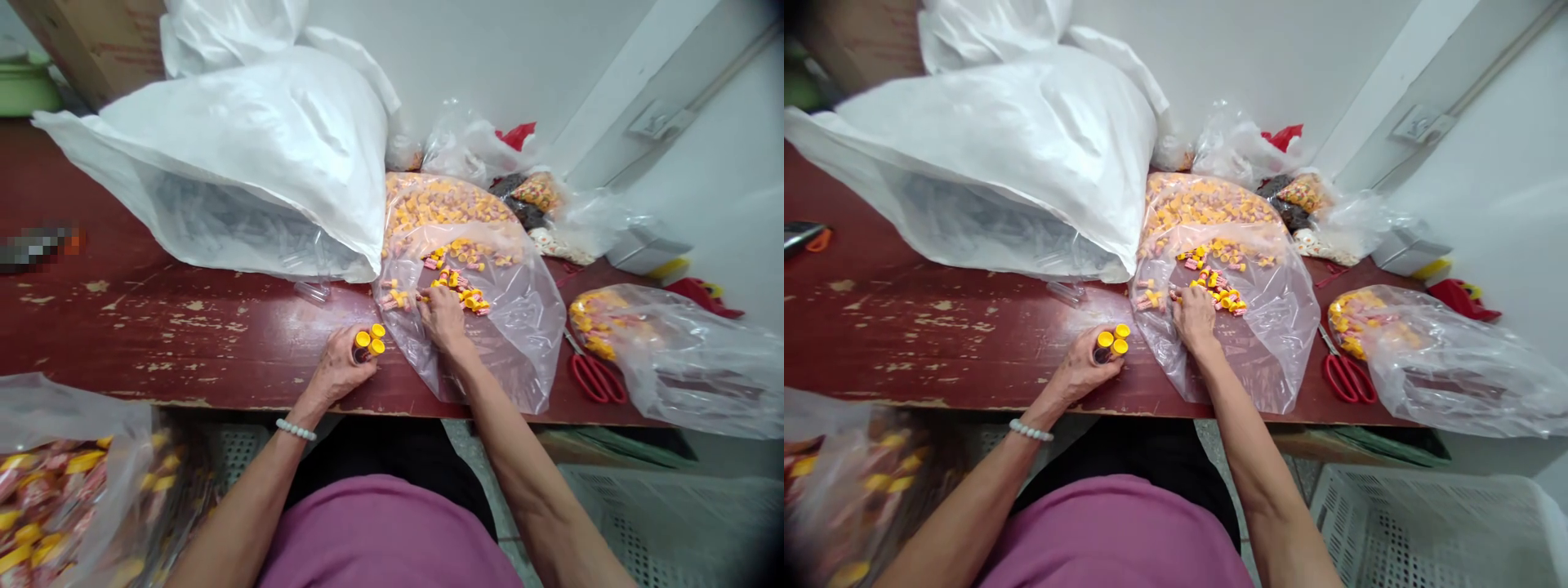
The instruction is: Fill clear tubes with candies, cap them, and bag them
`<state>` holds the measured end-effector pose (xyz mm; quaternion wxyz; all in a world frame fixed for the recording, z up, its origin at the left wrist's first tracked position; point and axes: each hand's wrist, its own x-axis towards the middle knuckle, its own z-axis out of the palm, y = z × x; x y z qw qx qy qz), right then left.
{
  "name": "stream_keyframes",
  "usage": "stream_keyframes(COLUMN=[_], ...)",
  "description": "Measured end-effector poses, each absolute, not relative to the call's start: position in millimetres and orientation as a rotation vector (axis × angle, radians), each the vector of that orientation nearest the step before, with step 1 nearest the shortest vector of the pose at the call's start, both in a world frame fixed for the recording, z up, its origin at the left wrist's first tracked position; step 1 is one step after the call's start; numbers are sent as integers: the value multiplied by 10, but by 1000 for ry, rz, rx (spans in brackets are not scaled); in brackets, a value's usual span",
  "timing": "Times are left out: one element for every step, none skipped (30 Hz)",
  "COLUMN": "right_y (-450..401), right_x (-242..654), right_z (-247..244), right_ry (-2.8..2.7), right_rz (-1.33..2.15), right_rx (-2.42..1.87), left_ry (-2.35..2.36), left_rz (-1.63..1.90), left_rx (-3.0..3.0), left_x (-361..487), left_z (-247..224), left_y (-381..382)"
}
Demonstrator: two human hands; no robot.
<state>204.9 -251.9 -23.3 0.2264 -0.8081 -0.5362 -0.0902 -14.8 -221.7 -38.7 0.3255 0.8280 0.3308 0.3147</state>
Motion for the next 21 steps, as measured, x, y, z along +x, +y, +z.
stream_keyframes(right_y=[-2465,-2427,-2411,-2418,-2450,-2506,-2583,-2676,-2776,-2875,-2964,-3035,-3084,-3111,-3118,-3112,-3100,-3086,-3077,-3074,-3079], right_x=[2113,2156,2179,2182,2167,2130,2070,1986,1879,1753,1615,1473,1338,1220,1126,1058,1016,998,997,1008,1023], right_z=[-280,-318,-338,-337,-311,-260,-186,-96,3,99,182,243,279,289,278,253,224,197,178,168,165], right_ry=[-1511,-1527,-1520,-1487,-1446,-1404,-1371,-1367,-1387,-1452,-1542,-1621,-1693,-1756,-1809,-1855,-1889,-1907,-1906,-1888,-1862], right_rz=[-252,-255,-257,-253,-237,-210,-172,-115,-53,22,100,143,171,179,172,158,139,114,91,69,47], right_rx=[-2301,-2342,-2347,-2316,-2245,-2142,-2018,-1888,-1756,-1643,-1550,-1469,-1416,-1385,-1370,-1368,-1372,-1376,-1377,-1377,-1382], left_ry=[872,875,876,875,875,877,879,878,874,868,855,840,830,822,814,812,817,824,828,831,833], left_rz=[822,818,812,804,797,792,789,786,786,790,795,799,802,804,805,806,809,811,814,817,821], left_rx=[2172,2170,2167,2163,2159,2156,2152,2149,2145,2141,2139,2141,2144,2148,2153,2156,2156,2154,2152,2149,2148], left_x=[-148,-147,-147,-147,-148,-148,-148,-148,-148,-148,-148,-147,-147,-146,-145,-144,-144,-143,-143,-143,-142], left_z=[-384,-381,-379,-377,-376,-374,-372,-371,-371,-371,-373,-377,-383,-391,-400,-410,-420,-429,-437,-444,-448], left_y=[-2218,-2218,-2218,-2219,-2220,-2221,-2221,-2221,-2221,-2220,-2217,-2214,-2210,-2206,-2201,-2197,-2193,-2190,-2188,-2186,-2185])
